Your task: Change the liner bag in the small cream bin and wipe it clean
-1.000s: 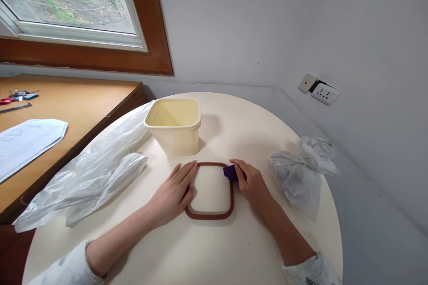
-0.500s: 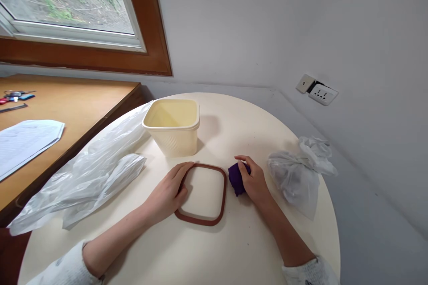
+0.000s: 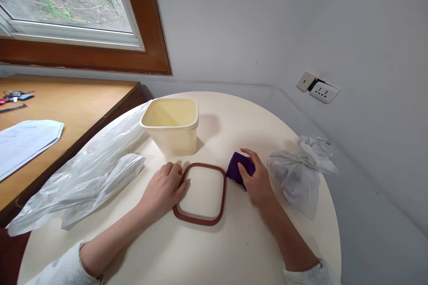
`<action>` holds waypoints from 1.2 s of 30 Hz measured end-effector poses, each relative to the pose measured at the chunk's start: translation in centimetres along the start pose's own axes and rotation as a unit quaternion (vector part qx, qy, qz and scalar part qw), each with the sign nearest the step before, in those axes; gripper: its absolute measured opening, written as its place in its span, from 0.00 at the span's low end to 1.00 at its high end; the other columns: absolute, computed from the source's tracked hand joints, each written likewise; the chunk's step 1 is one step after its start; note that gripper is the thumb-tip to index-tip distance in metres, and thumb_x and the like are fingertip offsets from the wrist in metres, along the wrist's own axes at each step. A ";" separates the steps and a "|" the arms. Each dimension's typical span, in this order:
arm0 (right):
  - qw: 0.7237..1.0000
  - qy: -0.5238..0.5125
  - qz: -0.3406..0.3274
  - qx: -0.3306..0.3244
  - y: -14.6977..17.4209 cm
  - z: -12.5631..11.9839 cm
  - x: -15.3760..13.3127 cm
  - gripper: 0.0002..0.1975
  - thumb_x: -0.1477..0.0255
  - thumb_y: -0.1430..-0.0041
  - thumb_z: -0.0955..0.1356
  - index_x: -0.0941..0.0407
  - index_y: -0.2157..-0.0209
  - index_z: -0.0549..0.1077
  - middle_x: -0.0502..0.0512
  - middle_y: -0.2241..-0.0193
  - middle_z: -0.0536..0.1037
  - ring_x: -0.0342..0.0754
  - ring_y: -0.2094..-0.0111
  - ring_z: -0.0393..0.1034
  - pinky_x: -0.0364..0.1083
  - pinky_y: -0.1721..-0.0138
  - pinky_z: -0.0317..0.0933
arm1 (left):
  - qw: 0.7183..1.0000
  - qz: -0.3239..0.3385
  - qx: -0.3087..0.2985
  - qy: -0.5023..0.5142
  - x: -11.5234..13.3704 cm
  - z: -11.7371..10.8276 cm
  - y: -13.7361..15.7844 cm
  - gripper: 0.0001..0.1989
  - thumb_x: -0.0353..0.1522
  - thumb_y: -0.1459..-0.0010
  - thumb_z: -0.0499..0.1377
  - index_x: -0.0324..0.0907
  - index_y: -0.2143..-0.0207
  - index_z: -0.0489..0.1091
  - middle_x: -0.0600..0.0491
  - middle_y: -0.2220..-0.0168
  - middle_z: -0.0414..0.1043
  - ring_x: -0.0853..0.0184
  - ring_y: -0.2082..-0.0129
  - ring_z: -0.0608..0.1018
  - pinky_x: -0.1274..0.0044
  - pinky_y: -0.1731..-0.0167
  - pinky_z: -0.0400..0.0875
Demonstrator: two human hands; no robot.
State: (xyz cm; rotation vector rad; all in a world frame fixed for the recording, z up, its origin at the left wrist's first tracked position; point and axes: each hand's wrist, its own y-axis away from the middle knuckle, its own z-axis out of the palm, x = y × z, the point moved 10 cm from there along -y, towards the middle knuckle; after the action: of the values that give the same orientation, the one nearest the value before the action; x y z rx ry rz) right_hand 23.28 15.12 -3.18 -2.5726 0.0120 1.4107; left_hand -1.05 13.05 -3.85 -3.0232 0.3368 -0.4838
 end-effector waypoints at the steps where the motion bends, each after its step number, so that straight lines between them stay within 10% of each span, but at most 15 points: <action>1: 1.000 -0.016 0.001 0.007 0.0 -0.2 0.1 0.20 0.65 0.45 0.63 0.51 0.50 0.65 0.56 0.57 0.73 0.49 0.62 0.70 0.48 0.64 0.66 | 1.000 0.001 -0.006 -0.006 0.0 0.1 0.0 0.08 0.35 0.43 0.48 0.42 0.72 0.60 0.50 0.70 0.63 0.62 0.70 0.67 0.69 0.69 0.65; 17: 0.964 0.237 -0.114 0.029 -0.1 0.6 -0.4 0.18 0.71 0.44 0.61 0.53 0.51 0.64 0.59 0.52 0.69 0.55 0.50 0.61 0.60 0.48 0.52 | 0.999 0.003 -0.018 0.051 0.1 -0.4 0.1 0.11 0.35 0.41 0.45 0.43 0.76 0.57 0.54 0.75 0.66 0.66 0.74 0.68 0.76 0.75 0.60; 36: 0.950 0.127 -0.265 -0.101 4.6 6.4 -5.0 0.09 0.74 0.42 0.60 0.51 0.62 0.71 0.56 0.61 0.73 0.53 0.58 0.66 0.55 0.57 0.60 | 0.999 0.027 -0.024 0.008 0.3 -1.7 1.1 0.16 0.36 0.40 0.46 0.43 0.80 0.57 0.53 0.79 0.65 0.66 0.75 0.68 0.76 0.77 0.60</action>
State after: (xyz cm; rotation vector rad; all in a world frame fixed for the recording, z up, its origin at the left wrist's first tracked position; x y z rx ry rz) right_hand 14.76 11.31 -3.21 -2.6082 -0.7604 0.9163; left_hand -1.49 11.87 -2.27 -3.0488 0.4369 -0.5041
